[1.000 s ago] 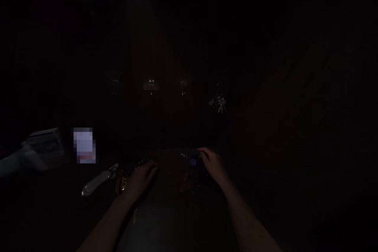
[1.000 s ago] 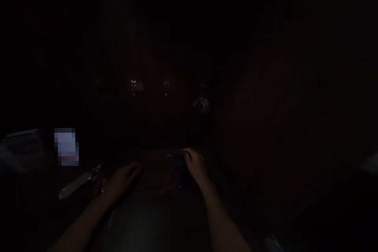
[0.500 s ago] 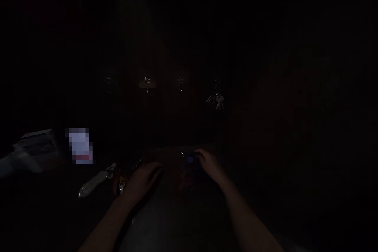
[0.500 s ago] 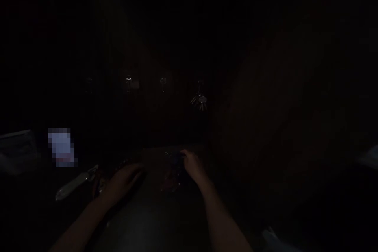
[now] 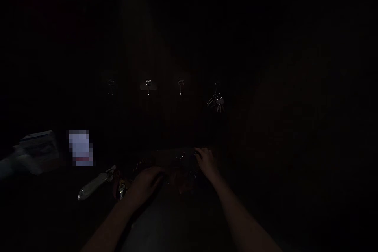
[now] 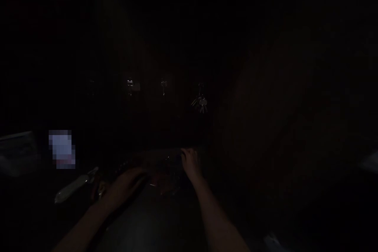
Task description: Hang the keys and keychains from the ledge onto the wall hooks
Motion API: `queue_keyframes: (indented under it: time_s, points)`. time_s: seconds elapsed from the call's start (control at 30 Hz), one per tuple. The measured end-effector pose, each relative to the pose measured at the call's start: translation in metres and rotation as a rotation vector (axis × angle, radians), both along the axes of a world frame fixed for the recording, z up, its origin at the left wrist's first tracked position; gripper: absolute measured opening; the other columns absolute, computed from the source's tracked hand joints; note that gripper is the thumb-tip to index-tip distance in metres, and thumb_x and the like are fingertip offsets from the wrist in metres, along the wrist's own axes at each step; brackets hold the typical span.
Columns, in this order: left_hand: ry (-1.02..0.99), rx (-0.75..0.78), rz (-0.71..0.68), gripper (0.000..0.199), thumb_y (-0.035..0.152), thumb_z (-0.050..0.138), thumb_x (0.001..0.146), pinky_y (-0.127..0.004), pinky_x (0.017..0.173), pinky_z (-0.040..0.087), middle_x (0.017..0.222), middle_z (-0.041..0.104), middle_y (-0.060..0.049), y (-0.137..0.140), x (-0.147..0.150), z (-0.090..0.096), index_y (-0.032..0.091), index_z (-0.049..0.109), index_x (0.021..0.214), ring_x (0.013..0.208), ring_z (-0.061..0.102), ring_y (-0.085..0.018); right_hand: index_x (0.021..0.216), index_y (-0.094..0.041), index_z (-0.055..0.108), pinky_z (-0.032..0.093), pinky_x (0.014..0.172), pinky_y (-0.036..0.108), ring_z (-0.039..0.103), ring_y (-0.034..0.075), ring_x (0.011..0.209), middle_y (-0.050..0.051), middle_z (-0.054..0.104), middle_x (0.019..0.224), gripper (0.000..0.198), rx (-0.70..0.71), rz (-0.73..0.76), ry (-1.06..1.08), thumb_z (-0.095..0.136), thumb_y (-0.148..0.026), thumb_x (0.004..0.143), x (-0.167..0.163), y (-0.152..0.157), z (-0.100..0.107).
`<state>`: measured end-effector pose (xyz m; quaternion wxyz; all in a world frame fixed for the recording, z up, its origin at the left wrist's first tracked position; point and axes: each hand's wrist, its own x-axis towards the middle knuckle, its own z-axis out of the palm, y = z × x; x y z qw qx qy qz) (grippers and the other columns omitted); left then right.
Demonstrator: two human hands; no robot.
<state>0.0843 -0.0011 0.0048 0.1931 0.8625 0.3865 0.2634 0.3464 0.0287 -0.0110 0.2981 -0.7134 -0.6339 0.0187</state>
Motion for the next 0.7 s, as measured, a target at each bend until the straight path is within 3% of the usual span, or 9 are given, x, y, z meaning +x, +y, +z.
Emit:
queue_keyframes:
  time_s: [0.23,0.47,0.7]
  points:
    - [-0.034,0.03,-0.003,0.023,0.022,0.044,0.088,-0.029,0.084,0.048,0.103,0.068,-0.001,-0.003,0.001,0.0,0.025,0.06,0.104,0.095,0.062,-0.017,0.088,-0.023,0.068,0.04,0.085,0.035,0.053,0.024,0.1,0.008,0.061,0.099,0.02,-0.041,0.013,0.092,0.053,-0.015,0.078,0.0,0.006,-0.003]
    - [-0.025,-0.016,-0.011,0.026,0.021,0.044,0.087,-0.03,0.088,0.047,0.107,0.068,-0.002,-0.002,0.001,0.002,0.026,0.061,0.106,0.1,0.061,-0.018,0.083,-0.018,0.063,0.046,0.071,0.026,0.062,0.017,0.078,0.003,0.065,0.083,0.02,-0.024,0.137,0.249,0.048,-0.01,0.072,0.0,0.002,0.001]
    - [-0.139,-0.029,0.086,0.025,0.025,0.045,0.087,-0.031,0.089,0.046,0.108,0.067,-0.002,-0.004,0.007,-0.001,0.026,0.059,0.107,0.1,0.061,-0.018,0.078,-0.019,0.062,0.046,0.068,0.027,0.061,0.018,0.075,0.001,0.066,0.077,0.012,0.038,0.392,0.697,0.056,-0.025,0.07,-0.037,-0.018,0.025]
